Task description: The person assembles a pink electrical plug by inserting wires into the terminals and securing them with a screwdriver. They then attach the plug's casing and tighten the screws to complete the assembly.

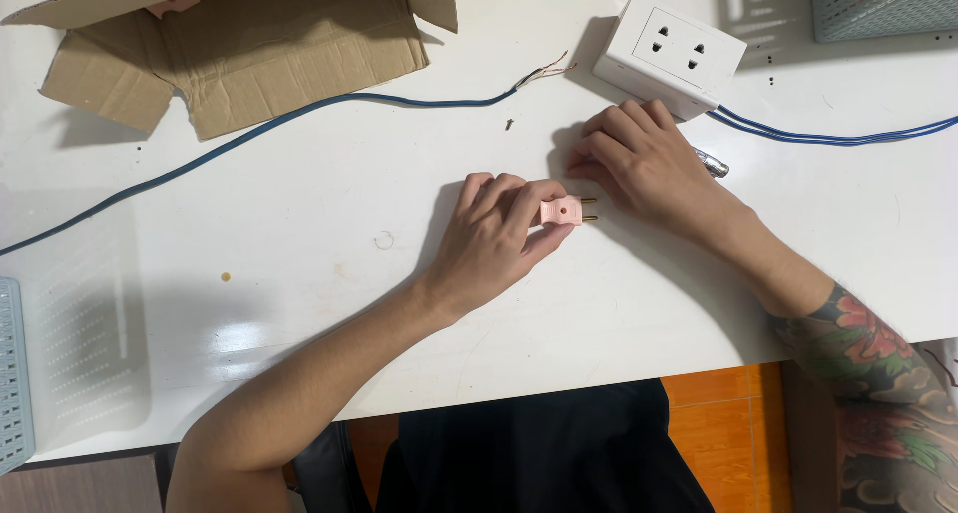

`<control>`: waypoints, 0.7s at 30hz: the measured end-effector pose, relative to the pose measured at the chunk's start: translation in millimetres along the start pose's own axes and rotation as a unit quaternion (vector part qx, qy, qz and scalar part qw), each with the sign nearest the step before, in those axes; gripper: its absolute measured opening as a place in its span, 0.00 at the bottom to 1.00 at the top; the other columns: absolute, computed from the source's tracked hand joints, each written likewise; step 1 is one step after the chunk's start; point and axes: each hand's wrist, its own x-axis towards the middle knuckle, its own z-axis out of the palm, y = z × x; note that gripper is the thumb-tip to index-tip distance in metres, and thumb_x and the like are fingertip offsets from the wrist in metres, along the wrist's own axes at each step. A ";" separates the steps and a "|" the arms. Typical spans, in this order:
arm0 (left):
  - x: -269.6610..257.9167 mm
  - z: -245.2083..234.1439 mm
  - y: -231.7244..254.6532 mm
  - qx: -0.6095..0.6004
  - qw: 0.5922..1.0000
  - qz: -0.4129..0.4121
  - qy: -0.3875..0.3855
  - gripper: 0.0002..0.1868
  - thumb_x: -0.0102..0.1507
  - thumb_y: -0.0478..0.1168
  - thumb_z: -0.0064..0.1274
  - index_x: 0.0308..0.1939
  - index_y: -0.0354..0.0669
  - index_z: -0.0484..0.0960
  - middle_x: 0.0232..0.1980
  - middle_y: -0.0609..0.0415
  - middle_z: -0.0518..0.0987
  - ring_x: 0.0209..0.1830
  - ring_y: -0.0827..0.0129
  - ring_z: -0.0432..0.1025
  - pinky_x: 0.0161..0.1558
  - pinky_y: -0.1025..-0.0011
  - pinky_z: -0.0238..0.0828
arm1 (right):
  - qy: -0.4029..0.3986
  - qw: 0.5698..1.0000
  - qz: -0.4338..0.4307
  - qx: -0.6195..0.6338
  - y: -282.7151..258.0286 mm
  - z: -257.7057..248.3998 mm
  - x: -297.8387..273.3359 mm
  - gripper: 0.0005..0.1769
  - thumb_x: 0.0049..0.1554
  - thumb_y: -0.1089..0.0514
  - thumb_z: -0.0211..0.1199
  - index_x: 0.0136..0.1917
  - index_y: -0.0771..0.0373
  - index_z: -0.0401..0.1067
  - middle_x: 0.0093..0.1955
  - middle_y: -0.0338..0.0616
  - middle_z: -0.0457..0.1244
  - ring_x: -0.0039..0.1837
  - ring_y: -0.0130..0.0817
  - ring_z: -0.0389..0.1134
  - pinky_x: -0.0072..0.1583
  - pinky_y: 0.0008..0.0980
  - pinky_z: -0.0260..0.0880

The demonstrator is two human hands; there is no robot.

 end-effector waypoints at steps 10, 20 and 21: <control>-2.8 -0.1 -1.6 -0.021 0.999 -0.023 -0.017 0.23 0.74 0.48 0.68 0.65 0.51 0.73 0.42 0.57 0.88 0.51 0.67 0.81 0.61 0.59 0.71 | -0.014 0.997 0.000 0.074 -35.8 -30.8 7.0 0.09 0.64 0.49 0.78 0.50 0.55 0.84 0.52 0.38 0.67 0.54 0.40 0.66 0.60 0.41 0.63; -1.0 -2.5 -0.1 -0.025 0.999 -0.021 -0.005 0.21 0.73 0.48 0.69 0.63 0.50 0.75 0.41 0.58 0.88 0.51 0.67 0.81 0.61 0.61 0.72 | -0.027 0.992 0.028 0.123 -28.1 -34.9 8.8 0.07 0.61 0.52 0.81 0.51 0.53 0.88 0.52 0.39 0.68 0.54 0.40 0.68 0.59 0.42 0.65; 0.1 -4.0 1.4 -0.025 0.999 -0.020 0.004 0.20 0.73 0.48 0.69 0.62 0.50 0.76 0.40 0.58 0.87 0.51 0.68 0.81 0.61 0.62 0.72 | -0.020 0.992 0.027 0.121 -23.8 -34.8 8.5 0.07 0.62 0.53 0.81 0.52 0.54 0.88 0.53 0.40 0.68 0.55 0.41 0.68 0.59 0.43 0.65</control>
